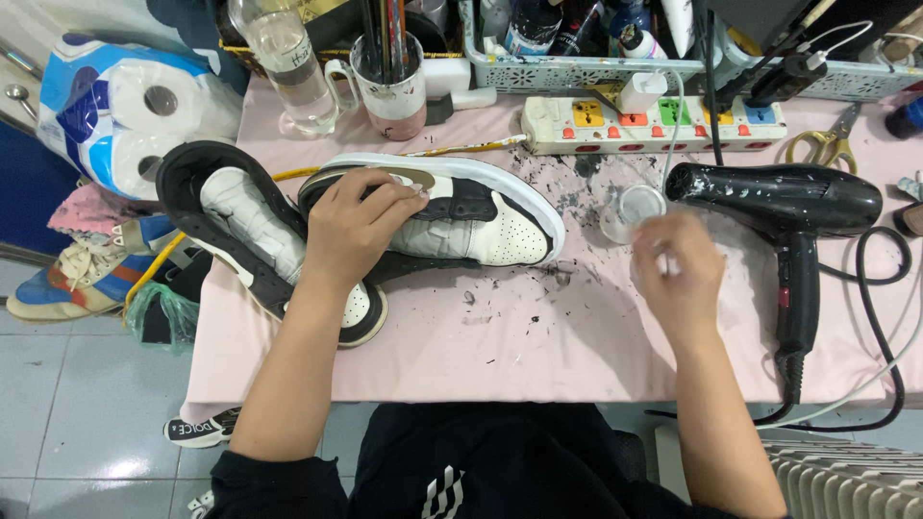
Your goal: The person paints the sole and side panels of a black and white sneaker using a brush and white paint, then uses a hairdryer to dry the painted areas. They repeat the process on different sections of the shoe.
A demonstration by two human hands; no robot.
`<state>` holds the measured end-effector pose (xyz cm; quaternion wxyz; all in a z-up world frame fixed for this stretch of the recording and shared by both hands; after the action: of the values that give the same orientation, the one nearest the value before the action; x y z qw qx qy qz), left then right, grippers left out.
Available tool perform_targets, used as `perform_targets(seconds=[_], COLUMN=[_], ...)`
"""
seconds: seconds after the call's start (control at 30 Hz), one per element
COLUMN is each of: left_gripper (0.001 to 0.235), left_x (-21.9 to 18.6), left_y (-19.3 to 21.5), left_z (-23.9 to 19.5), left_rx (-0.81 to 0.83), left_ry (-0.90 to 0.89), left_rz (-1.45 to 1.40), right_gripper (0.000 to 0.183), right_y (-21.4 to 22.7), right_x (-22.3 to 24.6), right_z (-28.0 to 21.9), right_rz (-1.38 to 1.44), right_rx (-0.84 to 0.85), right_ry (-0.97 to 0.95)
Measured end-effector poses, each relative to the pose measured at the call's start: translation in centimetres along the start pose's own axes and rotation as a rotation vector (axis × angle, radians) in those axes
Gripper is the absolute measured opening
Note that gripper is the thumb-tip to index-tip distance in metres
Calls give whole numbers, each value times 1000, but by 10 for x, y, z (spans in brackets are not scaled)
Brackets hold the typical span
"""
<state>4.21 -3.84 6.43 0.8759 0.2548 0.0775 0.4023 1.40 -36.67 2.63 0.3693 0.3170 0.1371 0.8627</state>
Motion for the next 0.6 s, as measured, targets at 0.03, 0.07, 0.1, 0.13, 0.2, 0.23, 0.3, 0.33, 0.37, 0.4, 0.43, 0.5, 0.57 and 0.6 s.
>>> perform_targets(seconds=[0.03, 0.07, 0.1, 0.13, 0.2, 0.23, 0.3, 0.33, 0.37, 0.4, 0.43, 0.5, 0.57, 0.6], left_gripper=[18, 21, 24, 26, 29, 29, 27, 27, 27, 26, 25, 23, 22, 22], left_x=[2, 2, 3, 4, 7, 9, 12, 15, 19, 22, 26, 34, 46, 50], left_y=[-1, -2, -3, -4, -5, -7, -12, -17, -24, -31, -37, -51, -69, -77], left_z=[1, 0, -1, -2, -2, -1, 3, 5, 8, 9, 12, 19, 26, 27], left_rx=[3, 9, 15, 30, 58, 73, 104, 136, 168, 203, 215, 235, 303, 335], left_ry=[5, 12, 20, 38, 69, 88, 124, 138, 151, 167, 172, 180, 240, 269], left_rz=[-11, -24, -38, -69, -130, -156, -209, -226, -243, -261, -285, -334, -418, -458], right_gripper=[16, 20, 26, 31, 42, 36, 28, 29, 31, 36, 42, 57, 51, 49], right_y=[-2, -5, -6, -7, -5, 5, 48, 78, 95, 106, 117, 127, 132, 130], right_x=[4, 8, 11, 13, 14, -1, -22, -24, -39, -57, -75, -120, -170, -190], right_z=[-8, -17, -27, -35, -51, -54, -54, -53, -52, -54, -57, -57, -62, -69], right_rz=[-51, -103, -154, -238, -407, -428, -531, -605, -669, -691, -715, -670, -561, -502], right_rx=[50, 104, 159, 206, 295, 284, 60, -154, -186, -181, -175, -103, 34, 103], right_ry=[33, 64, 95, 126, 193, 27, -115, -84, -124, -178, -233, -364, -599, -711])
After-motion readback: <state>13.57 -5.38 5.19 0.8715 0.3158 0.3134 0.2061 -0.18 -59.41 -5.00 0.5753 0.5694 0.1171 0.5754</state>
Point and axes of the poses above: each hand's wrist, its own z-axis towards the middle knuckle, its own y-axis out of the back of the hand, x = y × z, the point moved 9 cm from there along z, towards the middle knuckle, and after that the axes turned 10 degrees about -x, right-handed, at the moved point
